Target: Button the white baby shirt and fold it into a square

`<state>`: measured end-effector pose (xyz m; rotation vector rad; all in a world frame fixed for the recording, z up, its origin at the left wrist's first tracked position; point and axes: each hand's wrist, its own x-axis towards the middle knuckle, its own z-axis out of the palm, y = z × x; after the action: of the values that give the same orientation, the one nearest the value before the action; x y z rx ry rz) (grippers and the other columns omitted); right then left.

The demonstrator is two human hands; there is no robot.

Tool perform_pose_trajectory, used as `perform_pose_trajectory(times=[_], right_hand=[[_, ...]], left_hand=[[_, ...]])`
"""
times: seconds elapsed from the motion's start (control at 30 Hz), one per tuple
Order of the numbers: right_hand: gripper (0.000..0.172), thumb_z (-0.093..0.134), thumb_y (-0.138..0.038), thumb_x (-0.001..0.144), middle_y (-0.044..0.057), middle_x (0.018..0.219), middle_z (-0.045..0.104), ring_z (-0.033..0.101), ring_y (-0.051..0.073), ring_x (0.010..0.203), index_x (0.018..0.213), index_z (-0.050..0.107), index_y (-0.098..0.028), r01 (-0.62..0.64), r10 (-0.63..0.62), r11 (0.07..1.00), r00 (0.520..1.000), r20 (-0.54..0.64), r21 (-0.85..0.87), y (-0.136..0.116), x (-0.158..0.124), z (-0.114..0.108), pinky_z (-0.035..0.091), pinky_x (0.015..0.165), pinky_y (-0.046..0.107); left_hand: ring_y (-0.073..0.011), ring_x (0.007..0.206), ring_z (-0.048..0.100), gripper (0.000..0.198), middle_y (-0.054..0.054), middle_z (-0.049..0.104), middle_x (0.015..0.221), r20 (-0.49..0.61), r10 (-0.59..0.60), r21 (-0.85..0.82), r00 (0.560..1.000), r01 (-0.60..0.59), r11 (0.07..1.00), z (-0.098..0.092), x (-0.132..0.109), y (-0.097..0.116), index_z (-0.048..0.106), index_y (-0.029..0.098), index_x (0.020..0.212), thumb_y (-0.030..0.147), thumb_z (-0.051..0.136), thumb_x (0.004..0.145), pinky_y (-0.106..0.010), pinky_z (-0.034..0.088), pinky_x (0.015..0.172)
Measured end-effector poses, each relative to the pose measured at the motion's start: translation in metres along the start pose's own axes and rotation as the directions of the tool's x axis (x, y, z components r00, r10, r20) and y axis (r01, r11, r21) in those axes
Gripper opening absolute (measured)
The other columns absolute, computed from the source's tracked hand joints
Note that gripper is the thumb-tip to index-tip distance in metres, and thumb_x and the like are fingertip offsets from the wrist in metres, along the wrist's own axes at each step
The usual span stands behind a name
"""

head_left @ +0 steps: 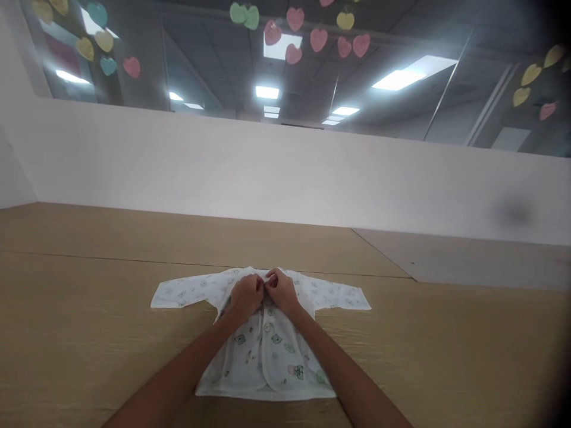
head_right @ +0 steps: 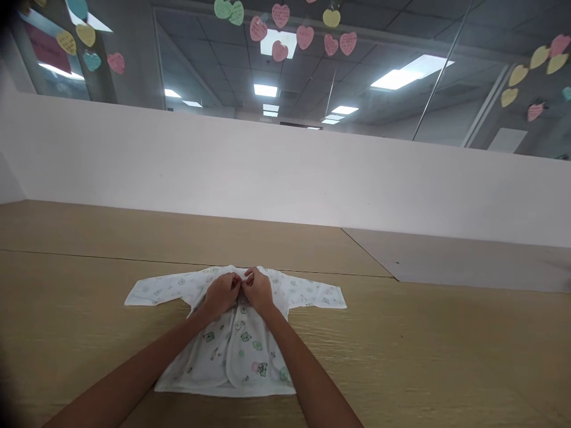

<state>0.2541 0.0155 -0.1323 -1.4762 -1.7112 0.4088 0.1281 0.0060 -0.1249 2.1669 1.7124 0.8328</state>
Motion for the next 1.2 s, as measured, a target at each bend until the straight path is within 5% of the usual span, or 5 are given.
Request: perform_pose_trajectory(times=[0.4, 0.63, 0.83, 0.93, 1.2], right_hand=[[0.035, 0.047, -0.010, 0.070, -0.001, 0.071, 0.065, 0.060, 0.012, 0.069, 0.103, 0.052, -0.016, -0.021, 0.016, 0.997, 0.998, 0.054, 0.080, -0.004, -0.003, -0.008, 0.046, 0.070, 0.022], [0.024, 0.049, -0.010, 0.070, 0.000, 0.066, 0.062, 0.058, 0.011, 0.064, 0.092, 0.057, -0.014, -0.101, 0.100, 0.995, 0.988, 0.117, 0.000, -0.023, 0.000, -0.029, 0.044, 0.061, 0.019], [0.034, 0.052, -0.012, 0.066, 0.001, 0.064, 0.061, 0.056, 0.011, 0.052, 0.100, 0.053, -0.014, -0.195, 0.160, 0.981, 0.811, 0.563, 0.002, -0.036, 0.001, -0.053, 0.040, 0.044, 0.017], [0.044, 0.053, -0.008, 0.061, 0.001, 0.065, 0.062, 0.058, 0.012, 0.053, 0.104, 0.050, -0.013, -0.189, 0.165, 0.981, 0.745, 0.646, -0.034, -0.040, -0.001, -0.057, 0.043, 0.044, 0.018], [0.056, 0.053, -0.007, 0.057, 0.001, 0.058, 0.061, 0.055, 0.013, 0.045, 0.113, 0.049, -0.012, -0.255, 0.264, 0.962, 0.761, 0.593, -0.101, -0.043, -0.005, -0.054, 0.041, 0.040, 0.019]], left_hand=[[-0.0163, 0.079, 0.056, 0.020, -0.005, 0.064, 0.085, 0.044, 0.031, -0.182, 0.999, -0.022, 0.983, 0.000, 0.003, -0.005, 0.060, 0.017, 0.084, 0.023, 0.041, 0.083, -0.026, 0.039, 0.071], [-0.0170, 0.083, 0.057, 0.023, -0.004, 0.063, 0.088, 0.054, 0.057, -0.188, 0.997, -0.046, 0.981, -0.003, -0.001, -0.002, 0.055, 0.019, 0.092, 0.027, 0.034, 0.088, -0.027, 0.038, 0.071], [-0.0154, 0.070, 0.058, 0.016, -0.001, 0.064, 0.074, 0.171, 0.085, -0.305, 0.982, -0.030, 0.952, -0.009, -0.004, -0.002, 0.051, 0.019, 0.092, 0.023, 0.041, 0.081, -0.024, 0.038, 0.062], [-0.0148, 0.067, 0.057, 0.022, 0.001, 0.063, 0.071, 0.215, 0.125, -0.347, 0.969, -0.043, 0.937, -0.013, -0.003, -0.004, 0.050, 0.019, 0.094, 0.019, 0.047, 0.072, -0.024, 0.038, 0.060], [-0.0145, 0.067, 0.056, 0.038, 0.002, 0.061, 0.070, 0.361, 0.200, -0.497, 0.911, 0.007, 0.868, -0.011, 0.004, -0.016, 0.046, 0.017, 0.099, 0.020, 0.059, 0.063, -0.023, 0.038, 0.055]])
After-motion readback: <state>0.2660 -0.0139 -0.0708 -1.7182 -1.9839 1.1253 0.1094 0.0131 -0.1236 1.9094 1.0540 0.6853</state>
